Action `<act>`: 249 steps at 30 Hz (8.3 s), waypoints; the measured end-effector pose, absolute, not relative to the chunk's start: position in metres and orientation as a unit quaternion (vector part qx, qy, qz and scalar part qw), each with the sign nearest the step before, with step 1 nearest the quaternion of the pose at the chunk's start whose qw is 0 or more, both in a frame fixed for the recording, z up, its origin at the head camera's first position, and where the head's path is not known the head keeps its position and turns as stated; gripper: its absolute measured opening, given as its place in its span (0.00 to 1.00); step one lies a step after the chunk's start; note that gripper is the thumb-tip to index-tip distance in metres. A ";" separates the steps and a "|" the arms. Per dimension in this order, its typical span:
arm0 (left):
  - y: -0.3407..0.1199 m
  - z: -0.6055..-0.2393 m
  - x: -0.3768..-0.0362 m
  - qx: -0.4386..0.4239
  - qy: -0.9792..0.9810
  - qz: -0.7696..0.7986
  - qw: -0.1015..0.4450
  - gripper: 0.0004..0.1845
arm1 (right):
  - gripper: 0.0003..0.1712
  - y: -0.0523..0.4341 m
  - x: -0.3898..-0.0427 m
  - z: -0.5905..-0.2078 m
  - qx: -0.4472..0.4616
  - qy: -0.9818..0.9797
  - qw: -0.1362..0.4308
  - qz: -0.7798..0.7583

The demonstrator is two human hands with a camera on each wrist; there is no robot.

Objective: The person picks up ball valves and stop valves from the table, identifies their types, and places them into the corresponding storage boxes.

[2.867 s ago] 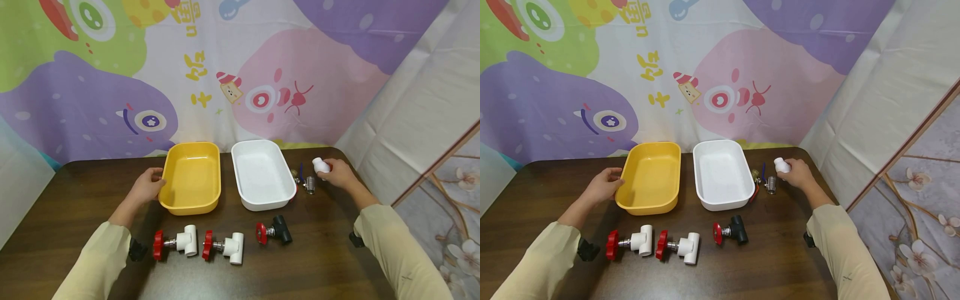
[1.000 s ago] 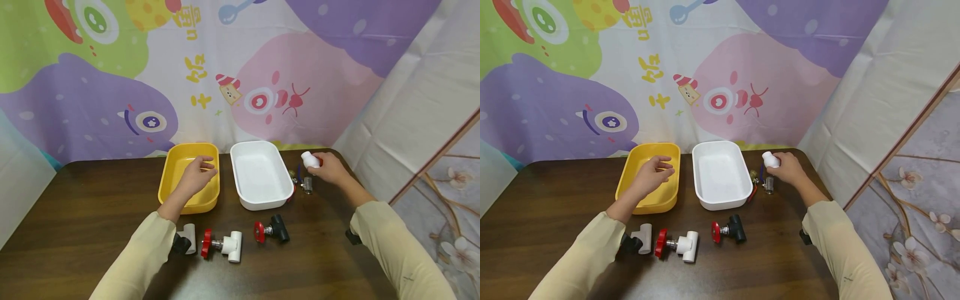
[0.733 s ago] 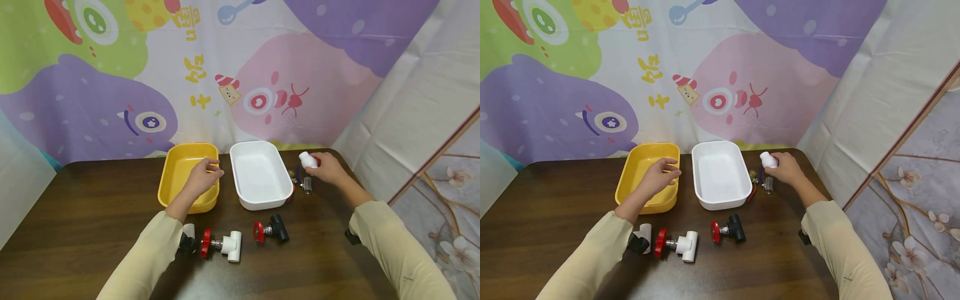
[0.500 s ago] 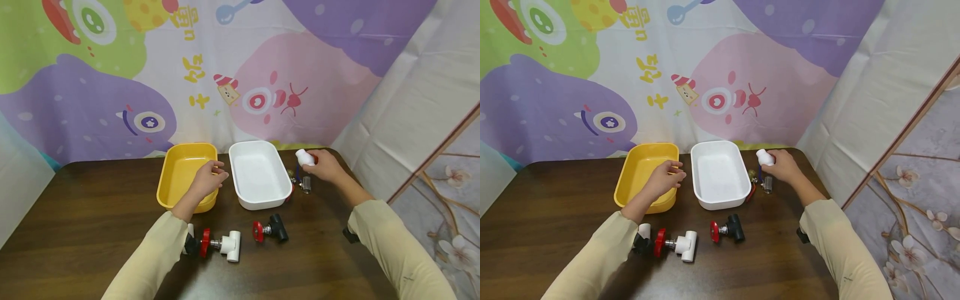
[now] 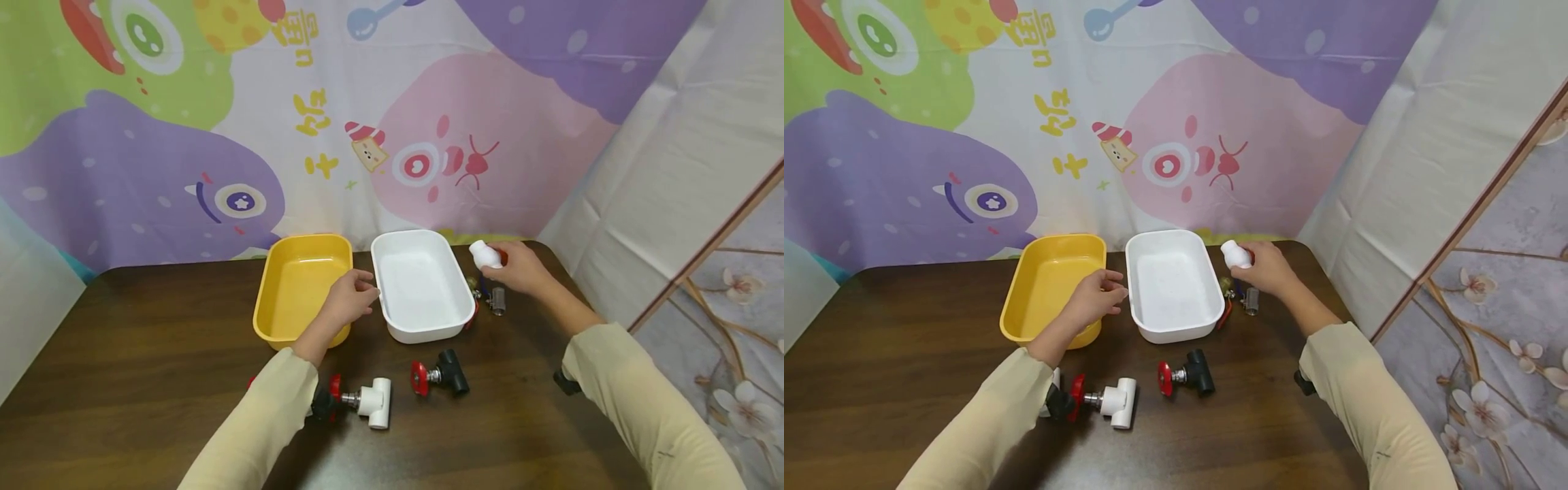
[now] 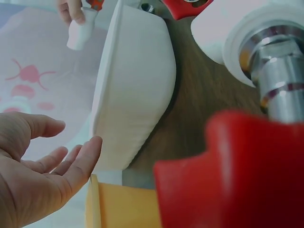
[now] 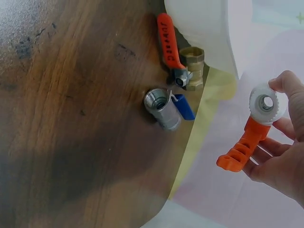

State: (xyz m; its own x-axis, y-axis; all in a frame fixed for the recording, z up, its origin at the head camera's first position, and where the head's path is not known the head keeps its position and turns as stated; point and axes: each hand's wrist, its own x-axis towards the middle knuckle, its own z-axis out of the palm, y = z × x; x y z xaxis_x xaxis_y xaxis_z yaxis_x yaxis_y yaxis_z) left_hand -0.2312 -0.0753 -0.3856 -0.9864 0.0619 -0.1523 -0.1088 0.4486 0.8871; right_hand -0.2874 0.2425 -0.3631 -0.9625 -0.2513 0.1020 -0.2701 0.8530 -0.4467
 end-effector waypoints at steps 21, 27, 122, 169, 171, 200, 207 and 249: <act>-0.060 -0.392 -0.232 0.001 0.895 0.440 0.068 0.25 | 0.33 0.213 -0.280 -0.354 0.151 -0.954 -0.004 0.259; -0.058 -0.393 -0.233 -0.006 0.895 0.439 0.079 0.27 | 0.34 0.204 -0.279 -0.353 0.157 -0.953 -0.007 0.259; -0.059 -0.403 -0.232 0.003 0.865 0.493 0.098 0.24 | 0.29 0.124 -0.301 -0.403 0.259 -0.926 -0.002 0.273; -0.058 -0.406 -0.231 0.002 0.851 0.517 0.092 0.24 | 0.29 0.114 -0.292 -0.418 0.241 -0.936 -0.014 0.258; -0.058 -0.405 -0.231 0.003 0.851 0.517 0.090 0.24 | 0.29 0.114 -0.292 -0.419 0.239 -0.936 -0.015 0.258; -0.057 -0.406 -0.230 -0.005 0.847 0.524 0.089 0.23 | 0.29 0.106 -0.289 -0.423 0.242 -0.940 -0.035 0.236; -0.058 -0.407 -0.232 -0.004 0.849 0.521 0.086 0.23 | 0.30 0.104 -0.289 -0.423 0.238 -0.941 -0.041 0.238; -0.057 -0.406 -0.232 -0.004 0.850 0.520 0.090 0.24 | 0.28 0.105 -0.288 -0.429 0.244 -0.938 -0.054 0.239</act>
State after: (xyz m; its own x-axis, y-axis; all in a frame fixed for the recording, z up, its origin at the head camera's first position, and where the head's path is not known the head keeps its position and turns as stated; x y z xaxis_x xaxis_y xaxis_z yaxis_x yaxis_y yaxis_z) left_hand -0.2321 -0.0568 -0.4059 -0.9836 0.0867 -0.1580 -0.1011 0.4599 0.8822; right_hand -0.2877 0.1047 -0.4295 -0.8749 -0.4841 0.0155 -0.4324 0.7664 -0.4750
